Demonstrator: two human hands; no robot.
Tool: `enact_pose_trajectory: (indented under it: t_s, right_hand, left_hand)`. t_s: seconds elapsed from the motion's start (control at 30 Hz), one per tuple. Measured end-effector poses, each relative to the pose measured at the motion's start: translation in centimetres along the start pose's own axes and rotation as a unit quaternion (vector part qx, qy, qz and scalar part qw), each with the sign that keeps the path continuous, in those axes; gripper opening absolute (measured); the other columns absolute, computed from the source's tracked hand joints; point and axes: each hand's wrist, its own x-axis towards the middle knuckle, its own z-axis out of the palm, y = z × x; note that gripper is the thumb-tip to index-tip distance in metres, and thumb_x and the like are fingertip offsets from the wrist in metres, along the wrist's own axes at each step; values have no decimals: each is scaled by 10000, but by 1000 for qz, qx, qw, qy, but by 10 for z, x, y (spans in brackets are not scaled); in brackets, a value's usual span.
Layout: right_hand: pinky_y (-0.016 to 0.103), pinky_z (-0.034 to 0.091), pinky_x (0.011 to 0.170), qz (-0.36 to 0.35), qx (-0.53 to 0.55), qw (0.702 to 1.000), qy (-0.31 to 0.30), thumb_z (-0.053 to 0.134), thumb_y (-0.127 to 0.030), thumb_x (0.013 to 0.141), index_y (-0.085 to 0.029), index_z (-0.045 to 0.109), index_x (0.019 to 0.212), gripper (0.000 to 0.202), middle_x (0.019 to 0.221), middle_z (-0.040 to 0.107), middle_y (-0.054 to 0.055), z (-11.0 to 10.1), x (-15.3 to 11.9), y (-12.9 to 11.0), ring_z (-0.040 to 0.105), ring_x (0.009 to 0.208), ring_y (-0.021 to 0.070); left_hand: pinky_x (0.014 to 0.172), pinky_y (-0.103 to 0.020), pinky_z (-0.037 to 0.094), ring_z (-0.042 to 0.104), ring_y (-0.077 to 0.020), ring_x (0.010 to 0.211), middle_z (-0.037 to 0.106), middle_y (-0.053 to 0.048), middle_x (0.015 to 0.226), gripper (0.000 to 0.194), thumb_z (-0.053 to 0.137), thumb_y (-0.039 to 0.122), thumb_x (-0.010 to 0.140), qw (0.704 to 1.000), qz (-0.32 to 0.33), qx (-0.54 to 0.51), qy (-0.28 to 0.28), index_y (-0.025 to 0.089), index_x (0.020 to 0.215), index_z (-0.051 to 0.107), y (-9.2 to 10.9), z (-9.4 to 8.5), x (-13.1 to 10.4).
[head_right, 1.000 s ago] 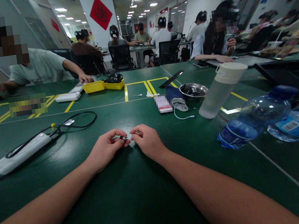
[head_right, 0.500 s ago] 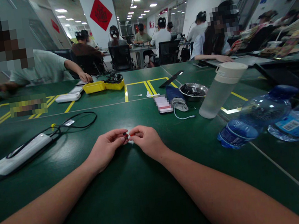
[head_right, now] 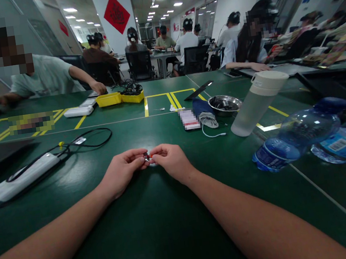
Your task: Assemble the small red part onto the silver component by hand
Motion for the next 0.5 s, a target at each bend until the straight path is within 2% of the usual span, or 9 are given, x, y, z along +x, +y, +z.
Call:
enact_pose_trajectory:
  t_s: [0.5]
  right_hand:
    - [307, 557, 712, 20, 11, 1000, -1, 682, -213, 735, -135, 678, 865, 152, 807, 724, 58, 2, 0, -1, 696, 736, 167]
  left_hand:
    - [746, -266, 526, 677, -135, 754, 728, -76, 898, 289, 653, 211, 791, 1000, -1, 12, -11, 134, 1070, 660, 1, -1, 0]
